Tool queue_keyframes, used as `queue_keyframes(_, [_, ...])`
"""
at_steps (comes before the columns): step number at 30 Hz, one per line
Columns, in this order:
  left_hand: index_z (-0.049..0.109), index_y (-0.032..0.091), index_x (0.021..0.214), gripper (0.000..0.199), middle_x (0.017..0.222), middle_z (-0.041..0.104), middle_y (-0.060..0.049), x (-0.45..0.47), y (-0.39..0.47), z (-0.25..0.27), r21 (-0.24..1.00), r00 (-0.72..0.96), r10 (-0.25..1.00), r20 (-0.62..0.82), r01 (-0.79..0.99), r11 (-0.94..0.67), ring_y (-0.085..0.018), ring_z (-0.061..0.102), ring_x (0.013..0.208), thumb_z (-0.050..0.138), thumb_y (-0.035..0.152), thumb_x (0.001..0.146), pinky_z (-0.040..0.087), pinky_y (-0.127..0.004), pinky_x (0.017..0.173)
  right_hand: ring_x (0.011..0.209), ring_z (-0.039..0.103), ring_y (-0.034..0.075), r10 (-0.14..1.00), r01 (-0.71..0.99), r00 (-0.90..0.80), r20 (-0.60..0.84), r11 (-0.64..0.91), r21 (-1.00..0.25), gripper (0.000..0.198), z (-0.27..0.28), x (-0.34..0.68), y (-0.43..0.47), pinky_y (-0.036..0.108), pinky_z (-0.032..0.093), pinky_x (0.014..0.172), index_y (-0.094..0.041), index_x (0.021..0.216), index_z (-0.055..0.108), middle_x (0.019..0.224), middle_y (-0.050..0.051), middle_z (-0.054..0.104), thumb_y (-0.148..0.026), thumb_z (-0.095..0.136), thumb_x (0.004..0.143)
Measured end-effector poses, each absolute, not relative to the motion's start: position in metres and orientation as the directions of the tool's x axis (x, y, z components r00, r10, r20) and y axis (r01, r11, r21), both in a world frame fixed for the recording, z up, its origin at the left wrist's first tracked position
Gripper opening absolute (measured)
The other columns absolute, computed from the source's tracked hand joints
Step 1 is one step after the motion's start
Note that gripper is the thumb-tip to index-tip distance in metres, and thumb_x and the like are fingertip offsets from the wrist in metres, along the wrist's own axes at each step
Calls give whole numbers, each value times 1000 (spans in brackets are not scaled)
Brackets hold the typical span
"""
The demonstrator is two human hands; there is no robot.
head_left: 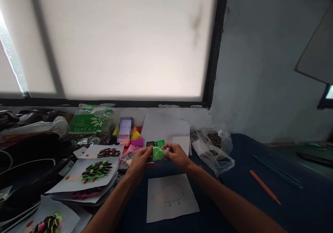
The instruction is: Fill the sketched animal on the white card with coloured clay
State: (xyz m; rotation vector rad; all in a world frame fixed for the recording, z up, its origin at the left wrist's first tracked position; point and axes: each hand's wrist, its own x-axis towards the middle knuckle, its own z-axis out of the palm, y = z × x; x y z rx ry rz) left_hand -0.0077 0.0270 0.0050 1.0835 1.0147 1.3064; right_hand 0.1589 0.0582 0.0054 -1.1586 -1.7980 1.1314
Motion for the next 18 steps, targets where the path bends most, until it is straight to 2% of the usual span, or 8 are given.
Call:
queue_keyframes(5, [68,15,78,38,73,69,-4,-4,22,11,961,43,999,5,-277,7,-17,66,63,83,48,65,55,-23,46,101,64,23,949,352,-296,110,215,-911,31,2,162,59,42,56,85,-16,122,59,122,8,61,-33,61,97])
queue_keyframes(11, [66,14,69,30,63,63,2,-4,25,9,938,-52,998,-30,-345,10,-10,60,56,88,33,63,60,-24,55,104,63,24,968,375,-153,201,245,-894,31,4,168,60,43,55,87,-17,123,59,124,9,60,-33,60,97])
queue_keyframes(18, [67,13,69,18,64,64,2,-8,27,7,928,-104,992,-71,-371,28,-10,63,57,84,16,69,61,-23,56,100,65,22,937,261,-299,178,260,-930,29,10,164,54,42,56,84,-16,120,60,119,8,62,-33,61,97])
